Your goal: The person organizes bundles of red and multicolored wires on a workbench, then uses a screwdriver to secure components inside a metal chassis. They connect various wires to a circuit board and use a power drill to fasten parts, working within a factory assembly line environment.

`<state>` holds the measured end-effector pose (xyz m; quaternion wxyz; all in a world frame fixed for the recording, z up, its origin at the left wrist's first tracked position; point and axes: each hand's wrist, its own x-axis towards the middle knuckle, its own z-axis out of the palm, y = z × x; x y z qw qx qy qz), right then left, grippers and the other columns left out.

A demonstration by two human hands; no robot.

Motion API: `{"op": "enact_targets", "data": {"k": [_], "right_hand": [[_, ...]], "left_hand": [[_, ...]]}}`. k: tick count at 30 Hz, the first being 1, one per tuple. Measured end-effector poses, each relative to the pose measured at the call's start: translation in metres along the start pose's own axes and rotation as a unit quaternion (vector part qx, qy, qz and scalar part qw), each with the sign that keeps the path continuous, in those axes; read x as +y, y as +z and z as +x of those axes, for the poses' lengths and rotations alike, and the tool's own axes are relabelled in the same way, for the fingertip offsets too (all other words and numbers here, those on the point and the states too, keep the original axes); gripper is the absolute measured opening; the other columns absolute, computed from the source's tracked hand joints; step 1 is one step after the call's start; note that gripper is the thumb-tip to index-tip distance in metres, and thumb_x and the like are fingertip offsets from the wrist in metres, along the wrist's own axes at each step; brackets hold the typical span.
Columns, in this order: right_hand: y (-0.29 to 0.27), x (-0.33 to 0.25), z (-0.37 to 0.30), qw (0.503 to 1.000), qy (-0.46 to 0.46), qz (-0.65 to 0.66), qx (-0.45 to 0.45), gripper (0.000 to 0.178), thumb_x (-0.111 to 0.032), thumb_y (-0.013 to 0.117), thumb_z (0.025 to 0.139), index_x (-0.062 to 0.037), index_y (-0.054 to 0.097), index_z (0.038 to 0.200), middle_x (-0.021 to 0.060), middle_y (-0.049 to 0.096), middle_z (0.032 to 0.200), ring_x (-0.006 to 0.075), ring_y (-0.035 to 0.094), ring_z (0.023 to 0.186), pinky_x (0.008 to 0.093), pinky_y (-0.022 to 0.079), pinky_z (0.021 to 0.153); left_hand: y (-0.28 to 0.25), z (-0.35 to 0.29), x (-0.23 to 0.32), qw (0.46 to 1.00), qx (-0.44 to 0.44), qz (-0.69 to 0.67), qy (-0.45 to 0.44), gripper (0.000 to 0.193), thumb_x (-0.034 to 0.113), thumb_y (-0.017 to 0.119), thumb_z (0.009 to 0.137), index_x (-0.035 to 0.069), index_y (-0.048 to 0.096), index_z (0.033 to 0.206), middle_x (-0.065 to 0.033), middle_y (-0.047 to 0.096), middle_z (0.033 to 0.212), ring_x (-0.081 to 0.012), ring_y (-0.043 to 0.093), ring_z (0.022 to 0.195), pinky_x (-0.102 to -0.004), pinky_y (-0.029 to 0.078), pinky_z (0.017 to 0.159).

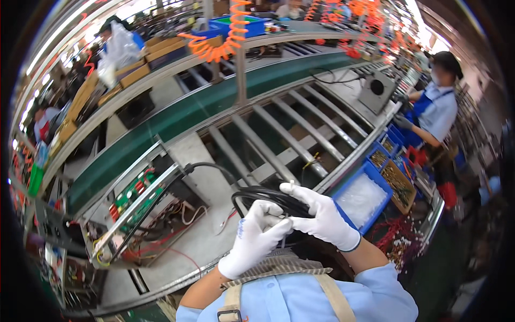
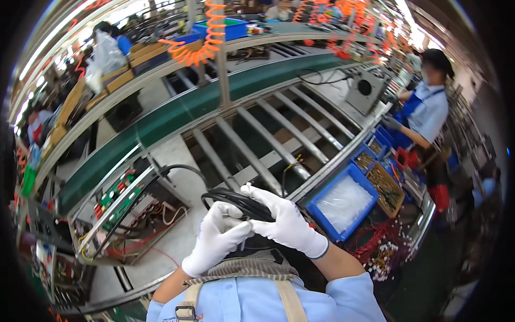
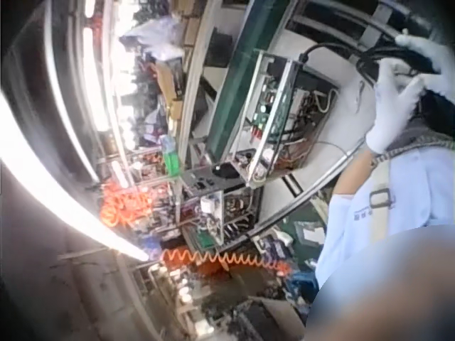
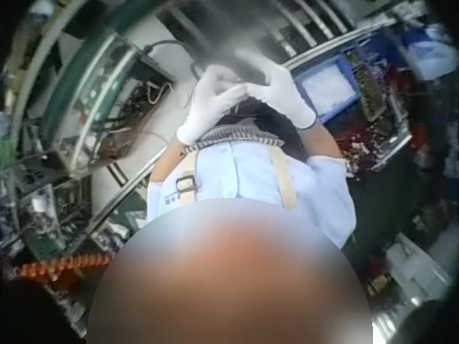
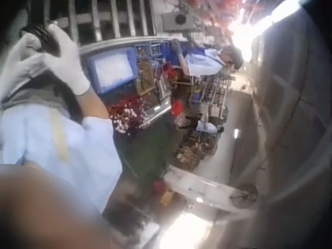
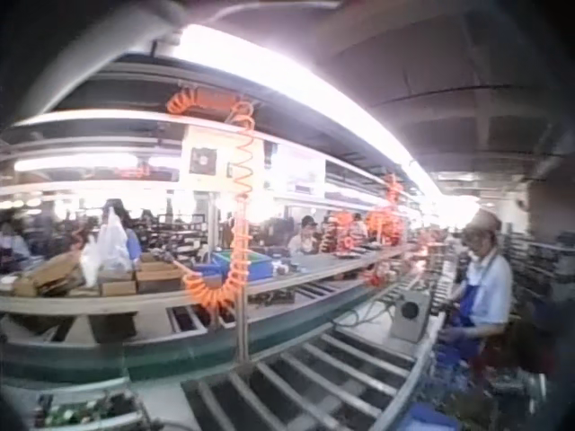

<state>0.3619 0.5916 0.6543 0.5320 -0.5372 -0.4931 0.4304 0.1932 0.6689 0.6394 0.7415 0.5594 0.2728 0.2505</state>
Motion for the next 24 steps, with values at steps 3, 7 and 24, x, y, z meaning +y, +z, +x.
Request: {"op": "enact_targets", "data": {"k": [3, 7, 24], "right_hand": [[-0.009, 0.000, -0.008, 0.999, -0.026, -0.038, 0.018, 0.065, -0.001, 0.074, 0.081, 0.0063, 0.044, 0.139, 0.0143, 0.052, 0.139, 0.0180, 0.048, 0.128, 0.0324, 0.039, 0.107], [-0.007, 0.004, -0.010, 0.996, -0.039, -0.071, 0.028, 0.066, -0.005, 0.077, 0.081, 0.0053, 0.046, 0.138, 0.0145, 0.051, 0.140, 0.0184, 0.049, 0.128, 0.0326, 0.038, 0.108], [-0.025, 0.015, 0.008, 0.982, -0.111, -0.149, 0.018, 0.066, 0.001, 0.066, 0.082, -0.0001, 0.043, 0.143, 0.0136, 0.062, 0.126, 0.0195, 0.060, 0.114, 0.0318, 0.045, 0.100]], "left_hand": [[-0.008, 0.009, 0.015, 0.986, -0.083, -0.129, -0.059, 0.019, 0.006, 0.067, 0.088, 0.002, 0.057, 0.104, -0.0082, 0.068, 0.082, -0.0056, 0.050, 0.053, -0.0177, 0.037, 0.048], [-0.003, 0.012, 0.025, 0.989, -0.091, -0.084, -0.078, 0.024, 0.013, 0.066, 0.090, -0.004, 0.064, 0.106, -0.0104, 0.069, 0.082, -0.0108, 0.059, 0.059, -0.0223, 0.048, 0.053], [0.007, 0.044, 0.013, 0.999, -0.021, -0.026, -0.036, 0.020, 0.021, 0.065, 0.092, 0.001, 0.066, 0.090, -0.0056, 0.066, 0.072, -0.0094, 0.059, 0.059, -0.0213, 0.046, 0.051]]}}
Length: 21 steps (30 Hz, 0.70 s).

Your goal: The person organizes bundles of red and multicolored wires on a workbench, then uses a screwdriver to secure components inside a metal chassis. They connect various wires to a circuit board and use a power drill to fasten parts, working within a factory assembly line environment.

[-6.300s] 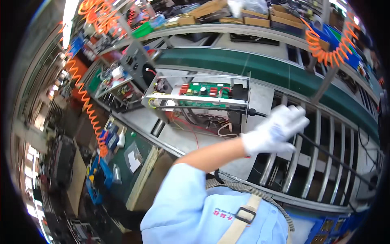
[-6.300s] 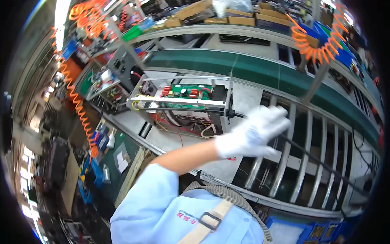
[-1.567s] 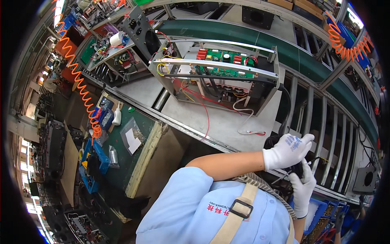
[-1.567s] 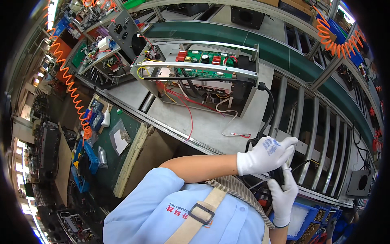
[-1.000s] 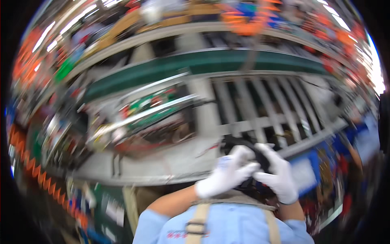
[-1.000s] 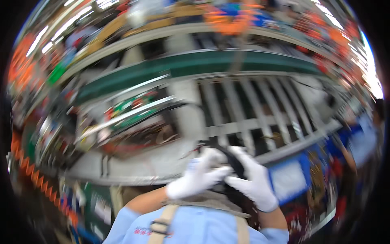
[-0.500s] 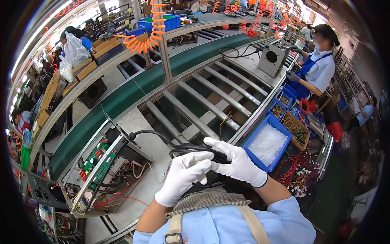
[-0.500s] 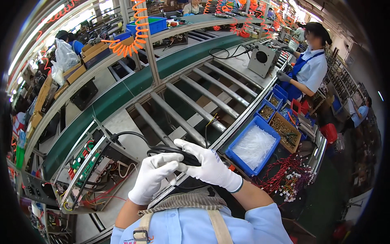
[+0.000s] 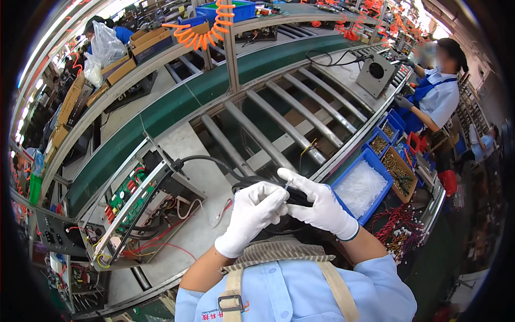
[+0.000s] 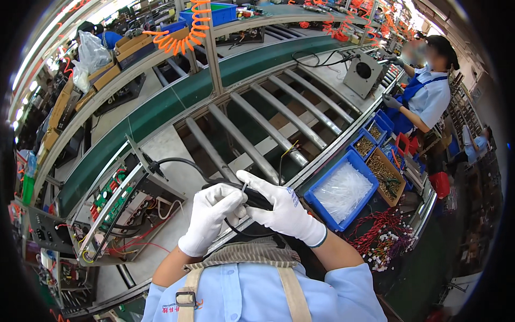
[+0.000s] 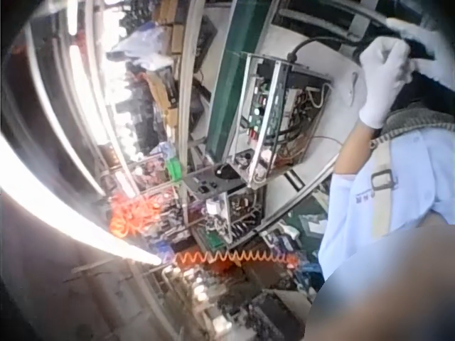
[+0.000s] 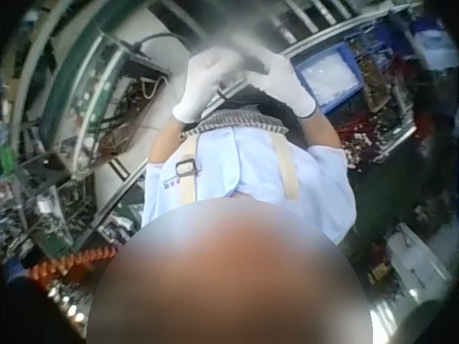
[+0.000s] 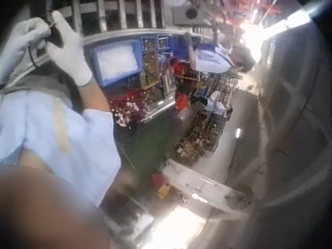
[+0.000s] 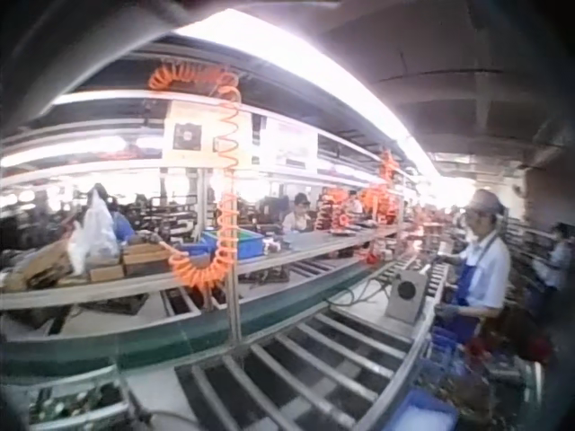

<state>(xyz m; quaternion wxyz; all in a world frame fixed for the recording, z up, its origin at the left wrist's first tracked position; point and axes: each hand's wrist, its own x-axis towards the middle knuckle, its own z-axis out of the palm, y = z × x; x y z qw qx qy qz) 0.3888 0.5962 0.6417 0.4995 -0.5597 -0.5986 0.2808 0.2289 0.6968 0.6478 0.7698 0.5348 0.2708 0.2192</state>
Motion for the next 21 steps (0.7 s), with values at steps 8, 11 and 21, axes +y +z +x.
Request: {"op": "enact_targets", "data": {"k": [8, 11, 21], "right_hand": [[0.012, 0.015, 0.000, 0.988, -0.008, -0.153, -0.023, 0.032, 0.004, 0.060, 0.079, -0.0001, 0.063, 0.110, 0.0184, 0.066, 0.108, 0.0347, 0.064, 0.100, 0.0407, 0.050, 0.088], [0.012, 0.013, -0.006, 0.981, -0.004, -0.191, 0.017, 0.046, 0.006, 0.058, 0.080, 0.0036, 0.057, 0.126, 0.0190, 0.064, 0.119, 0.0318, 0.062, 0.110, 0.0377, 0.045, 0.097], [-0.001, 0.011, 0.011, 0.989, 0.136, 0.046, -0.026, 0.056, 0.009, 0.060, 0.077, 0.0072, 0.052, 0.133, 0.0151, 0.061, 0.126, 0.0165, 0.059, 0.111, 0.0284, 0.045, 0.096]], "left_hand": [[-0.002, 0.006, -0.019, 0.942, 0.048, 0.251, 0.219, 0.021, 0.023, 0.064, 0.092, 0.004, 0.066, 0.099, -0.0111, 0.068, 0.090, -0.0214, 0.067, 0.083, -0.0333, 0.053, 0.072], [0.000, 0.004, -0.020, 0.882, 0.074, 0.387, 0.260, 0.018, 0.023, 0.060, 0.086, 0.009, 0.063, 0.097, -0.0134, 0.059, 0.089, -0.0356, 0.062, 0.083, -0.0421, 0.053, 0.072], [-0.028, -0.005, -0.043, 0.978, -0.146, 0.121, 0.086, 0.010, 0.012, 0.064, 0.082, 0.002, 0.062, 0.082, -0.0086, 0.058, 0.076, -0.0195, 0.059, 0.072, -0.0328, 0.047, 0.064]]}}
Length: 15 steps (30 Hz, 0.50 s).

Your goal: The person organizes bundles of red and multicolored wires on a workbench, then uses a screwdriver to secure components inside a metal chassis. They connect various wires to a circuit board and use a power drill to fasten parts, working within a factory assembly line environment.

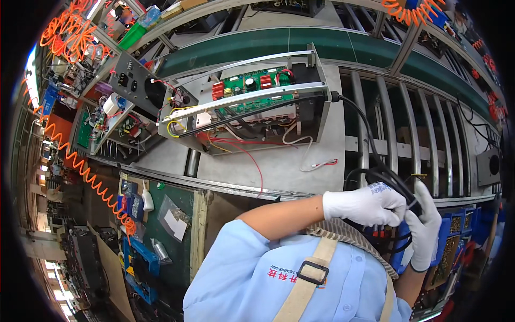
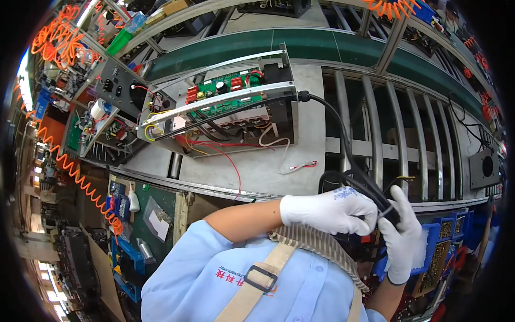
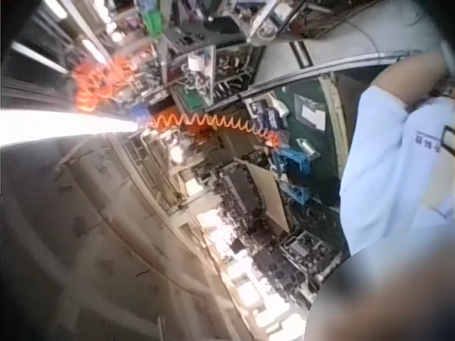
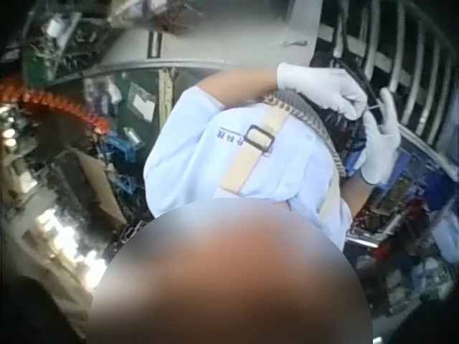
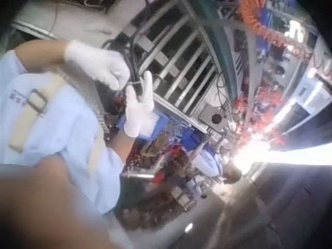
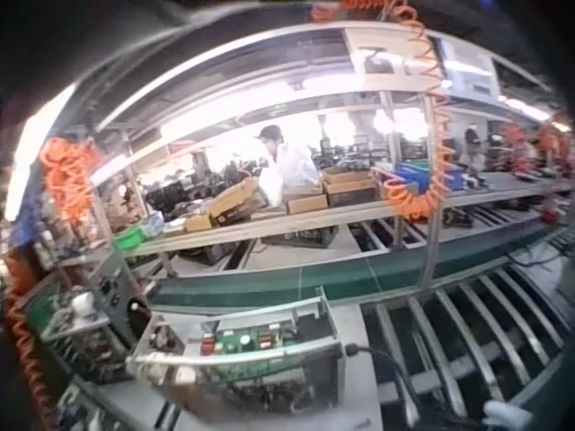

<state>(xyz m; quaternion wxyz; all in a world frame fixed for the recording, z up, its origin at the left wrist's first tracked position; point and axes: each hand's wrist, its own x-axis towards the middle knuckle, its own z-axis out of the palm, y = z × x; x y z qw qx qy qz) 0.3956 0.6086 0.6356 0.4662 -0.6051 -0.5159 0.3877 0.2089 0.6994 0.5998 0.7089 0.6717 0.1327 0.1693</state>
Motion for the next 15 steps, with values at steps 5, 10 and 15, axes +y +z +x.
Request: {"op": "enact_targets", "data": {"k": [5, 10, 15], "right_hand": [[-0.027, -0.003, 0.023, 0.957, -0.079, -0.228, -0.160, 0.047, 0.006, 0.064, 0.071, 0.0042, 0.062, 0.118, 0.0154, 0.067, 0.112, 0.0271, 0.065, 0.101, 0.0336, 0.048, 0.092], [-0.012, -0.023, 0.036, 0.928, -0.217, -0.301, 0.015, 0.036, 0.010, 0.060, 0.074, 0.0030, 0.063, 0.109, 0.0159, 0.062, 0.115, 0.0278, 0.058, 0.111, 0.0362, 0.044, 0.098], [-0.026, 0.039, 0.023, 0.982, 0.090, 0.158, 0.054, 0.043, -0.035, 0.041, 0.104, 0.0017, 0.059, 0.120, 0.0141, 0.066, 0.109, 0.0231, 0.064, 0.097, 0.0333, 0.050, 0.088]], "left_hand": [[-0.012, -0.001, 0.026, 0.794, 0.272, 0.450, 0.305, 0.057, 0.030, 0.085, 0.056, 0.007, 0.060, 0.102, -0.0105, 0.062, 0.108, -0.0323, 0.061, 0.101, -0.0417, 0.047, 0.084], [-0.022, 0.036, -0.036, 0.911, 0.257, 0.306, 0.104, 0.032, 0.028, 0.071, 0.082, 0.004, 0.060, 0.100, -0.0165, 0.064, 0.074, -0.0333, 0.066, 0.071, -0.0390, 0.051, 0.066], [-0.030, 0.022, -0.033, 0.905, 0.404, 0.105, 0.080, 0.034, 0.030, 0.066, 0.088, 0.002, 0.059, 0.105, -0.0144, 0.064, 0.077, -0.0298, 0.065, 0.070, -0.0399, 0.050, 0.066]]}}
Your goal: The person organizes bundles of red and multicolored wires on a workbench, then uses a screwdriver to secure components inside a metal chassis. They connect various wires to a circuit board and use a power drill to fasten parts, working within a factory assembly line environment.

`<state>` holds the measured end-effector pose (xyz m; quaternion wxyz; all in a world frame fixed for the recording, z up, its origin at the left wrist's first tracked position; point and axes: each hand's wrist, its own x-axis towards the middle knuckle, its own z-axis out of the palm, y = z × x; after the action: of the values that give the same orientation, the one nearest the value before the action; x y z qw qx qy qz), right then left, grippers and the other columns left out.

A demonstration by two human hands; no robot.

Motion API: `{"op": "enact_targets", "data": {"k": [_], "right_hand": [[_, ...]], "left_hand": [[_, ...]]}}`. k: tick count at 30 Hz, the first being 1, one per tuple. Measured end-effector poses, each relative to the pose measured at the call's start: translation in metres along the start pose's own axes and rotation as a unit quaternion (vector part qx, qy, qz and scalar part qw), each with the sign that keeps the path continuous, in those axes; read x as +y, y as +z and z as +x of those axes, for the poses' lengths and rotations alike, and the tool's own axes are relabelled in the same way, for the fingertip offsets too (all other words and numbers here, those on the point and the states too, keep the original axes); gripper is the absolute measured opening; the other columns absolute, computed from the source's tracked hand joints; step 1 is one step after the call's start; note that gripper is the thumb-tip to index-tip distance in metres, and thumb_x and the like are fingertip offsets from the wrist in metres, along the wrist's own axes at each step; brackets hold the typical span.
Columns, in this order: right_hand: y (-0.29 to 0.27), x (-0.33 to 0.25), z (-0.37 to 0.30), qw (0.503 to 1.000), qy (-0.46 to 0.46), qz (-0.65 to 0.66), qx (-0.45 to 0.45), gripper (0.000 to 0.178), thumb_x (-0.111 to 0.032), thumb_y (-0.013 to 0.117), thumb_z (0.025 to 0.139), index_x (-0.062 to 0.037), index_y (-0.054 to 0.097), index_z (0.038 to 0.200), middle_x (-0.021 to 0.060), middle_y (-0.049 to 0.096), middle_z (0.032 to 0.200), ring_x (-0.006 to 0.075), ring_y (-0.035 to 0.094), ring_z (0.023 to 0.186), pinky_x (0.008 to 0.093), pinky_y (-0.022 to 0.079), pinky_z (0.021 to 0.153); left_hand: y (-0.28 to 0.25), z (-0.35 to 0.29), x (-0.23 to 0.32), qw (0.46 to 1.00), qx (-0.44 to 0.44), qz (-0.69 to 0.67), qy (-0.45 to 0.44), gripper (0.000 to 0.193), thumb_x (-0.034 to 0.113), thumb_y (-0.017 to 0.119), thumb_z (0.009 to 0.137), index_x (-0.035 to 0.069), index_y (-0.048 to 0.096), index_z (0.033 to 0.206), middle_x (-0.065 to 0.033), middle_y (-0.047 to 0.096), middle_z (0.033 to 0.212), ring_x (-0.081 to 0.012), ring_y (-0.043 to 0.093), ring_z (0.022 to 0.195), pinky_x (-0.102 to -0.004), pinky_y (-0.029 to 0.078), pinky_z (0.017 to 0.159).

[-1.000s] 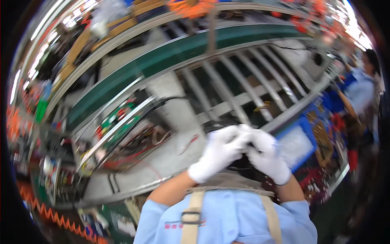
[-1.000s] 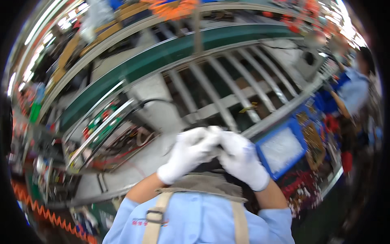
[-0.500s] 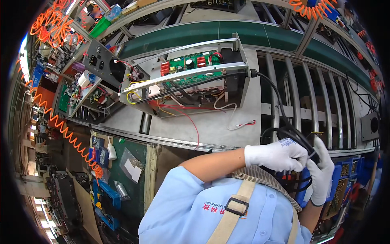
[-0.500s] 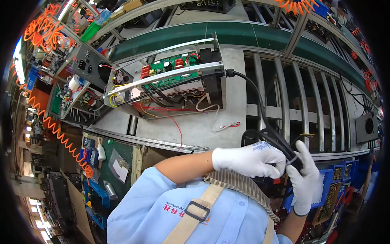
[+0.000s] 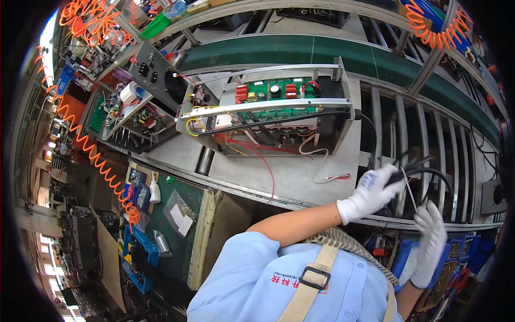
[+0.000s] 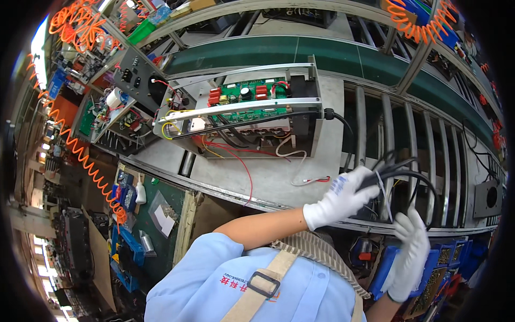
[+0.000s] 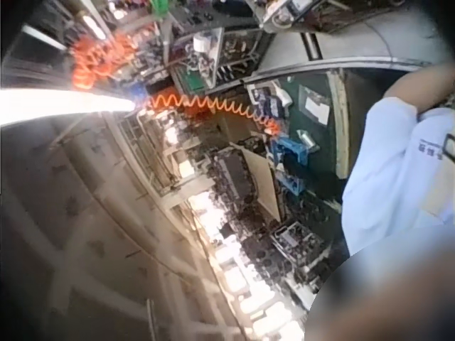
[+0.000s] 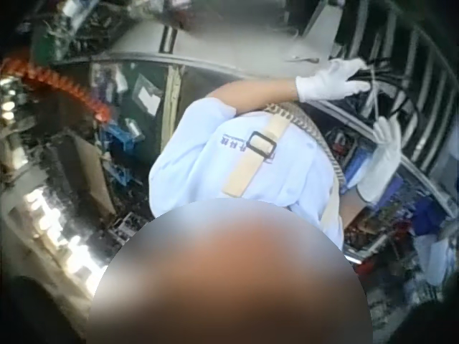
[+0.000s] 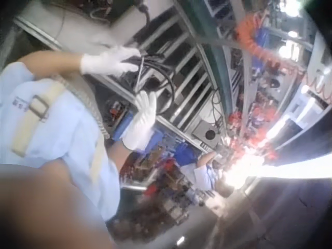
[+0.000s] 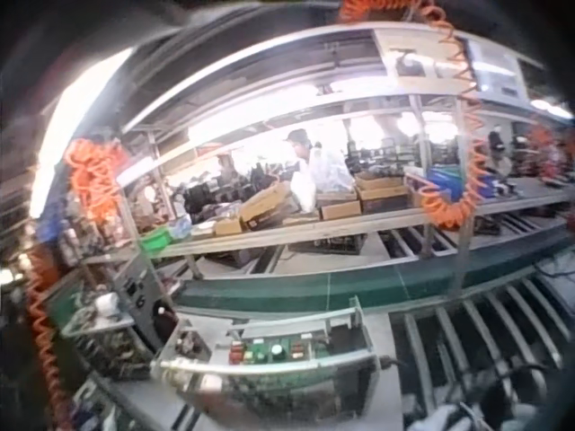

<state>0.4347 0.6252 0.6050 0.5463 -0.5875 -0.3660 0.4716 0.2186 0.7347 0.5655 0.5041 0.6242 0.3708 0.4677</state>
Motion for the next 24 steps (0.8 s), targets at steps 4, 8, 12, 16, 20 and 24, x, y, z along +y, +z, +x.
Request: {"op": "enact_targets", "data": {"k": [4, 8, 12, 16, 20, 24], "right_hand": [[0.082, 0.002, 0.049, 0.922, 0.088, 0.367, 0.091, 0.033, -0.031, 0.055, 0.100, -0.0030, 0.059, 0.117, 0.0093, 0.067, 0.097, 0.0134, 0.062, 0.076, 0.0260, 0.052, 0.069], [0.042, -0.006, 0.152, 0.962, 0.057, 0.266, 0.009, 0.017, -0.025, 0.061, 0.096, -0.0098, 0.061, 0.103, -0.0049, 0.054, 0.070, 0.0016, 0.034, 0.047, 0.0191, 0.032, 0.042], [0.133, -0.065, 0.194, 0.996, -0.070, -0.026, -0.056, 0.022, -0.027, 0.068, 0.090, -0.0101, 0.062, 0.103, -0.0074, 0.046, 0.066, 0.0006, 0.031, 0.045, 0.0191, 0.026, 0.040], [0.242, -0.091, 0.249, 0.948, -0.210, -0.190, -0.146, 0.037, -0.029, 0.069, 0.089, -0.0046, 0.062, 0.116, -0.0066, 0.049, 0.067, 0.0022, 0.034, 0.043, 0.0187, 0.027, 0.040], [0.302, -0.068, 0.243, 0.789, -0.399, -0.436, -0.168, 0.050, -0.030, 0.070, 0.085, -0.0042, 0.058, 0.127, 0.0148, 0.069, 0.098, 0.0226, 0.068, 0.089, 0.0327, 0.053, 0.077], [0.317, -0.041, 0.229, 0.724, -0.412, -0.542, -0.114, 0.066, -0.033, 0.068, 0.086, -0.0090, 0.043, 0.142, 0.0189, 0.058, 0.129, 0.0348, 0.055, 0.118, 0.0419, 0.043, 0.100]], "left_hand": [[-0.026, -0.044, -0.019, 0.934, -0.093, 0.193, 0.285, 0.038, 0.026, 0.068, 0.082, 0.003, 0.063, 0.112, -0.0185, 0.065, 0.101, -0.0351, 0.063, 0.097, -0.0430, 0.049, 0.084], [-0.156, -0.101, -0.075, 0.971, 0.137, 0.198, -0.007, 0.026, 0.020, 0.059, 0.092, 0.003, 0.064, 0.110, -0.0136, 0.063, 0.110, -0.0295, 0.058, 0.105, -0.0398, 0.045, 0.096], [-0.313, -0.136, -0.111, 0.843, 0.514, 0.131, -0.090, 0.048, 0.001, 0.050, 0.094, -0.003, 0.039, 0.141, -0.0178, 0.047, 0.140, -0.0271, 0.044, 0.131, -0.0381, 0.033, 0.112], [-0.387, -0.118, -0.134, 0.809, 0.569, 0.080, -0.122, 0.063, 0.003, 0.057, 0.091, -0.002, 0.029, 0.147, -0.0219, 0.036, 0.149, -0.0313, 0.037, 0.137, -0.0386, 0.028, 0.114], [-0.377, -0.103, -0.125, 0.865, 0.496, 0.028, -0.073, 0.054, 0.008, 0.060, 0.091, -0.003, 0.039, 0.139, -0.0194, 0.051, 0.135, -0.0254, 0.047, 0.126, -0.0353, 0.033, 0.108], [-0.389, -0.134, -0.118, 0.904, 0.386, -0.160, -0.090, 0.032, 0.016, 0.059, 0.095, -0.003, 0.055, 0.120, -0.0048, 0.061, 0.090, -0.0146, 0.059, 0.087, -0.0325, 0.049, 0.086]]}}
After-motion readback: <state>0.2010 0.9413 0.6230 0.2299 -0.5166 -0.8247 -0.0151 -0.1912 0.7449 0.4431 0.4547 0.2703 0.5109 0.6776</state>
